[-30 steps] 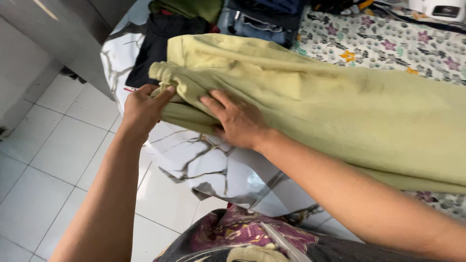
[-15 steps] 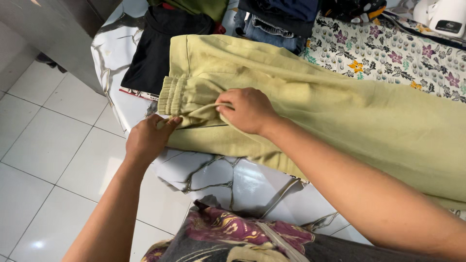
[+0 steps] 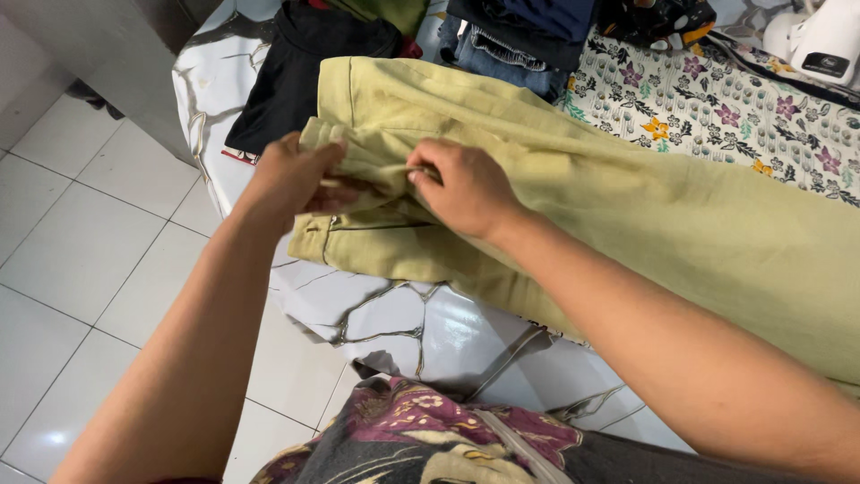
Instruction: The person irons and folds several garments on a floral-patterned ironing board. They handle a green t-shirt, an orange t-shirt, and light green pants, smoothing each with an iron and folding them into neat stacks.
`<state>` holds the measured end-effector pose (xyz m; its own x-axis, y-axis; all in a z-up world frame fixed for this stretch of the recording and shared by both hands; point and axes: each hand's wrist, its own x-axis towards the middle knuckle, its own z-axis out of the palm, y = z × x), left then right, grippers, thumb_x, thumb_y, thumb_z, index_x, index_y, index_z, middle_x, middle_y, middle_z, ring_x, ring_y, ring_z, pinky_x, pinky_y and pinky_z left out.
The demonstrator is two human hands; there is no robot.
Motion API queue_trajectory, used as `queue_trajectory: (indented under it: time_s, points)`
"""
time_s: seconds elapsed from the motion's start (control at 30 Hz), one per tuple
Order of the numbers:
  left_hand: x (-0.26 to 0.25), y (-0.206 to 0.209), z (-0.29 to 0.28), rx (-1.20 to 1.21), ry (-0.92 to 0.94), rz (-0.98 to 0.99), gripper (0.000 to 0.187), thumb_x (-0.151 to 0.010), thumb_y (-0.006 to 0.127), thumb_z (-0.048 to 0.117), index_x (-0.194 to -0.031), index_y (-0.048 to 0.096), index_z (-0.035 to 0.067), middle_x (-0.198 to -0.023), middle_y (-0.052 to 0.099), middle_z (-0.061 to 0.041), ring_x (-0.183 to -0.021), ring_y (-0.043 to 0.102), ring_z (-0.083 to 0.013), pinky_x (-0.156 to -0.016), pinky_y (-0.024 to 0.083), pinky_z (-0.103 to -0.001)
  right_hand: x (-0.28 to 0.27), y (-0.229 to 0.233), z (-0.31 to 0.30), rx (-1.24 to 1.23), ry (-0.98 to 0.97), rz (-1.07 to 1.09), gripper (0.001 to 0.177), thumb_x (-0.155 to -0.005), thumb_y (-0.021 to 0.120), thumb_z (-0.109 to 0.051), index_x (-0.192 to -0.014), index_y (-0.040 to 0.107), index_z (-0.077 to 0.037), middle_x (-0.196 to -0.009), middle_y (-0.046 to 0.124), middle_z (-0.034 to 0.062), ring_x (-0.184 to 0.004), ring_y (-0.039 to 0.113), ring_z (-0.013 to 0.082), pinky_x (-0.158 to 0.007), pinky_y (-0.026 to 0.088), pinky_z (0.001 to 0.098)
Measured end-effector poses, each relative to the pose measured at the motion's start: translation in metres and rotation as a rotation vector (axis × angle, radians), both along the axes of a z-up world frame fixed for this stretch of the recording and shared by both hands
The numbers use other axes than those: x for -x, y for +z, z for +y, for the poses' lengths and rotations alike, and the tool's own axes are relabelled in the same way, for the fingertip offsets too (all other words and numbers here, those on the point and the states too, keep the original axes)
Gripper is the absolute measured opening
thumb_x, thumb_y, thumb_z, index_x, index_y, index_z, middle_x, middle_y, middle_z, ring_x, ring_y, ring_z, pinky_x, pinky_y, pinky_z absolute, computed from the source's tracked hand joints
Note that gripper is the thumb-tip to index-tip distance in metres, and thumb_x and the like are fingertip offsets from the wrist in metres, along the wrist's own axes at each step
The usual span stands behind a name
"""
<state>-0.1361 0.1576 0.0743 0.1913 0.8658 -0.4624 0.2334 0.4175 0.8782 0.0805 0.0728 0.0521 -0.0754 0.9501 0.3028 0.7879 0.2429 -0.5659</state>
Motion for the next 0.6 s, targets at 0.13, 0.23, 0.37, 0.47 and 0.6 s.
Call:
queue_trajectory:
  time_s: [0.13, 0.23, 0.37, 0.47, 0.6]
  points:
    - [-0.014, 0.036, 0.024, -0.174, -0.094, -0.357, 0.028, -0.095, 0.064, 0.023, -0.116, 0.06, 0.005, -0.105, 0.074, -0.009, -0.089, 0.078, -0.0203, -0.078, 0.066, -0.033, -0.014, 0.028, -0.002, -0.249, -0.117, 0.178, 0.01, -0.104, 0.064, -0.017, -0.109, 0.062, -0.008, -0.084, 0.072, 0.0099, -0.071, 0.07, 0.0219, -0.064, 0.052, 0.0351]
    - [-0.006, 0.039, 0.026, -0.261, -0.198, -0.59, 0.023, -0.1, 0.062, 0.013, -0.12, 0.058, 0.002, -0.109, 0.068, -0.011, -0.099, 0.072, -0.0204, -0.092, 0.068, -0.039, -0.013, 0.047, -0.014, -0.28, -0.128, 0.202, 0.009, -0.109, 0.058, -0.017, -0.113, 0.06, -0.009, -0.081, 0.072, 0.008, -0.066, 0.068, 0.0176, -0.058, 0.048, 0.0336]
    - [0.027, 0.009, 0.0, -0.096, -0.058, -0.563, 0.024, -0.094, 0.051, 0.005, -0.116, 0.058, 0.0, -0.11, 0.071, -0.011, -0.099, 0.073, -0.0217, -0.09, 0.062, -0.042, 0.001, 0.044, -0.037, -0.106, 0.027, 0.078, 0.015, -0.102, 0.06, -0.021, -0.112, 0.066, -0.012, -0.085, 0.076, 0.0032, -0.056, 0.067, 0.0176, -0.05, 0.05, 0.0345]
    - [0.049, -0.023, -0.025, 0.209, 0.151, -0.258, 0.027, -0.092, 0.05, 0.006, -0.116, 0.058, -0.003, -0.112, 0.068, -0.014, -0.101, 0.07, -0.0283, -0.088, 0.064, -0.044, 0.007, 0.03, -0.05, 0.033, 0.23, -0.03, 0.015, -0.1, 0.064, -0.027, -0.1, 0.072, -0.015, -0.079, 0.074, 0.0052, -0.068, 0.072, 0.0235, -0.064, 0.055, 0.0384]
    - [0.068, -0.052, -0.032, 0.253, 0.101, 0.004, 0.043, -0.094, 0.053, 0.03, -0.126, 0.063, 0.003, -0.118, 0.066, -0.018, -0.102, 0.065, -0.0276, -0.084, 0.058, -0.042, -0.003, 0.008, -0.051, -0.052, -0.001, -0.048, 0.016, -0.102, 0.062, -0.028, -0.104, 0.072, -0.016, -0.099, 0.077, 0.0046, -0.086, 0.074, 0.0248, -0.076, 0.057, 0.0374]
